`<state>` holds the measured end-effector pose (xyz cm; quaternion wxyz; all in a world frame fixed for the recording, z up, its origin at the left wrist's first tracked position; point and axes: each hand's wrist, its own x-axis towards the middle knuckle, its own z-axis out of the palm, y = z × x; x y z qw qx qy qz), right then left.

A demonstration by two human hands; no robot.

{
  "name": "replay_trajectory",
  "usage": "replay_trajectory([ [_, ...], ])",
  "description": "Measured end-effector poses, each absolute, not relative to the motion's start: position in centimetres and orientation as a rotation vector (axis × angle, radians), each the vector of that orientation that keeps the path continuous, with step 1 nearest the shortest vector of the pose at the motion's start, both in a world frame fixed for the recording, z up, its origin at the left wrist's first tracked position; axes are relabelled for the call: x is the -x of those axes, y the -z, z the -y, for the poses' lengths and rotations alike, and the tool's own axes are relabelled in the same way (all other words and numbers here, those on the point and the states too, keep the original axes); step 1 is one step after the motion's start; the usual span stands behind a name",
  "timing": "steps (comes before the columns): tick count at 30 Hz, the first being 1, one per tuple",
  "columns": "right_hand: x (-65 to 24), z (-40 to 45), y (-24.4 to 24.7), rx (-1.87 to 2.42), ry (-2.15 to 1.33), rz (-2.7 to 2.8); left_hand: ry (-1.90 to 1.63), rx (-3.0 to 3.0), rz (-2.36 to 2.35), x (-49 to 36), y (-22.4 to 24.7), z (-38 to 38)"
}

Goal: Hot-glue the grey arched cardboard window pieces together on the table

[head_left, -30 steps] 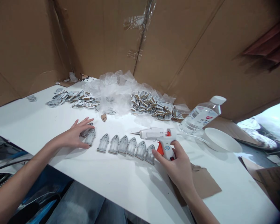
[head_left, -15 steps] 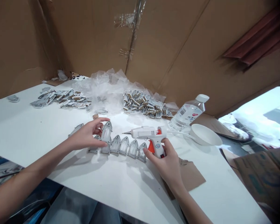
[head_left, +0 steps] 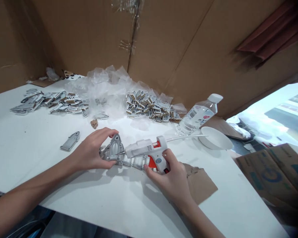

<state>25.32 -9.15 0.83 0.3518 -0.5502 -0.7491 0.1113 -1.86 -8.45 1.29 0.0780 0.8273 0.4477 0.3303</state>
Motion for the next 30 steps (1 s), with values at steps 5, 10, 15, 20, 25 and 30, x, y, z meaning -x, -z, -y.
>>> replay_trajectory([
  [5, -25.3, 9.0, -0.1, 1.408, -0.215, 2.002, -1.021, -2.492, -1.332, 2.0, -1.1, 8.6],
  [10, -25.4, 8.9, 0.1, 1.4, -0.207, 2.019, -1.03, -2.518, -1.341, 2.1, -0.9, 8.7],
  [15, -25.5, 8.9, 0.2, 1.402, -0.244, 2.039, -1.055, -2.552, -1.325, 2.1, -0.9, 8.7],
  [20, -25.6, 8.9, 0.3, 1.402, -0.288, 2.038, -1.086, -2.58, -1.311, 2.1, -0.9, 8.7],
  [25, -25.5, 9.0, 0.0, 1.412, -0.339, 2.029, -1.097, -2.59, -1.314, 2.1, -0.8, 8.8],
  [30, -25.4, 9.1, -0.2, 1.422, -0.363, 2.015, -1.093, -2.595, -1.323, 2.0, -0.8, 8.8],
])
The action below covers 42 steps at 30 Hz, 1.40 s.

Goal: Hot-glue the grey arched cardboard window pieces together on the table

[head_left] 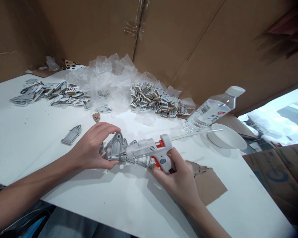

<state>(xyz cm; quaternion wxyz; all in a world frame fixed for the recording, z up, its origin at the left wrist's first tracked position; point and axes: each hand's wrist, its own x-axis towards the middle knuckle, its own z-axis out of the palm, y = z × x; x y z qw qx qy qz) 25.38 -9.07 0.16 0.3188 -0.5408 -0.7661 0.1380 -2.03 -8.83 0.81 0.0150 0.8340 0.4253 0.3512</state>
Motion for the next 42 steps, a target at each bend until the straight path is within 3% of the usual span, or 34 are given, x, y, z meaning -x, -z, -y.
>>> replay_trajectory([
  [13, -25.31, 8.83, 0.04, 1.343, -0.165, 2.055, -1.092, -2.551, -1.36, 2.05, -0.83, 8.78],
  [42, -25.3, 8.96, -0.62, 1.386, -0.171, 1.957, -0.997, -2.579, -1.411, 2.45, -0.94, 8.39],
])
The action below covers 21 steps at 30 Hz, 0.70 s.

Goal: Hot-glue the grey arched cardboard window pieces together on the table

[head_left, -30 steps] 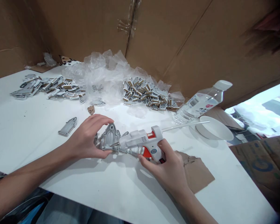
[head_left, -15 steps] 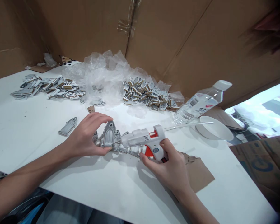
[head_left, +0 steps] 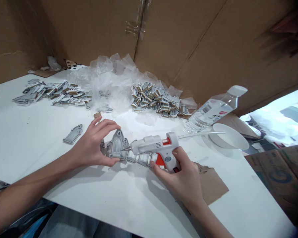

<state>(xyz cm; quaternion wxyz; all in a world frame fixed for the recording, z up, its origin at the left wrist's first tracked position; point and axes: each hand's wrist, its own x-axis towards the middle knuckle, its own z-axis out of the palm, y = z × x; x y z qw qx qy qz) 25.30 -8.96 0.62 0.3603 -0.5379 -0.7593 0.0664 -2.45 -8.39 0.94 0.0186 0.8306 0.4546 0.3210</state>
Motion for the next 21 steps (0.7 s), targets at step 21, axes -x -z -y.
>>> replay_trajectory([
  [21, -25.6, 8.8, 1.2, 1.269, 0.41, 2.03, -0.743, -2.323, -1.464, 1.5, -0.6, 9.0],
])
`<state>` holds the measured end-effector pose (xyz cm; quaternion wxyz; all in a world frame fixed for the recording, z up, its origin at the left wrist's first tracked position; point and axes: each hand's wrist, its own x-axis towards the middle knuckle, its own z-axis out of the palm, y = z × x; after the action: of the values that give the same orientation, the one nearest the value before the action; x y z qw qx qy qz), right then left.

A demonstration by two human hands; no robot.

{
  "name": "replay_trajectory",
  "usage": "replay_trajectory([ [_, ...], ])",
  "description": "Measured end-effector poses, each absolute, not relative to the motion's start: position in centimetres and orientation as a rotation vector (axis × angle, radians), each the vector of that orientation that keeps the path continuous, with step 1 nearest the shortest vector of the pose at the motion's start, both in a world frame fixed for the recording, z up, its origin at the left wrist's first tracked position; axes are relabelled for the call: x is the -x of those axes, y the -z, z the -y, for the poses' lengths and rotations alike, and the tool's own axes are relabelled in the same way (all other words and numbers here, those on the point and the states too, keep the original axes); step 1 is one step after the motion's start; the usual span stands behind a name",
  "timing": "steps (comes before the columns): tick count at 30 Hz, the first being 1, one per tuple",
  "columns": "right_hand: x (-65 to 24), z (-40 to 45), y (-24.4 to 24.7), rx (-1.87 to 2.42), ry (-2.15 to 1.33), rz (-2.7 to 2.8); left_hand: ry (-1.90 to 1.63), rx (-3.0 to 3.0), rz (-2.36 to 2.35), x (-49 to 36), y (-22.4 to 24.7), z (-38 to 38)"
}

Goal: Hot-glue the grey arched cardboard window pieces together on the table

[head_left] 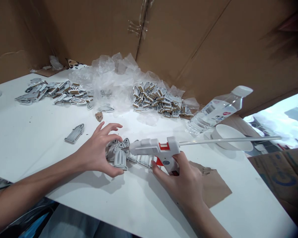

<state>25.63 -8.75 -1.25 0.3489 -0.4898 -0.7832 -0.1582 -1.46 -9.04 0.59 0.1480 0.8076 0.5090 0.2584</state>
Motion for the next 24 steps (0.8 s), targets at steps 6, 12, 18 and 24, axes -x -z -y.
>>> replay_trajectory([
  [6, -25.72, 8.75, 1.31, 1.265, 0.431, 2.049, -0.734, -2.275, -1.492, 1.31, -0.59, 9.0],
  [12, -25.77, 8.88, 1.35, 1.304, 0.387, 2.064, -0.734, -2.247, -1.5, 1.13, -0.92, 9.15],
  [18, -25.83, 8.72, 1.43, 1.283, 0.376, 2.057, -0.736, -2.259, -1.491, 1.17, -0.84, 9.16],
  [24, -25.43, 8.74, 1.03, 1.303, 0.377, 2.011, -0.745, -2.292, -1.466, 1.18, -1.01, 9.13],
])
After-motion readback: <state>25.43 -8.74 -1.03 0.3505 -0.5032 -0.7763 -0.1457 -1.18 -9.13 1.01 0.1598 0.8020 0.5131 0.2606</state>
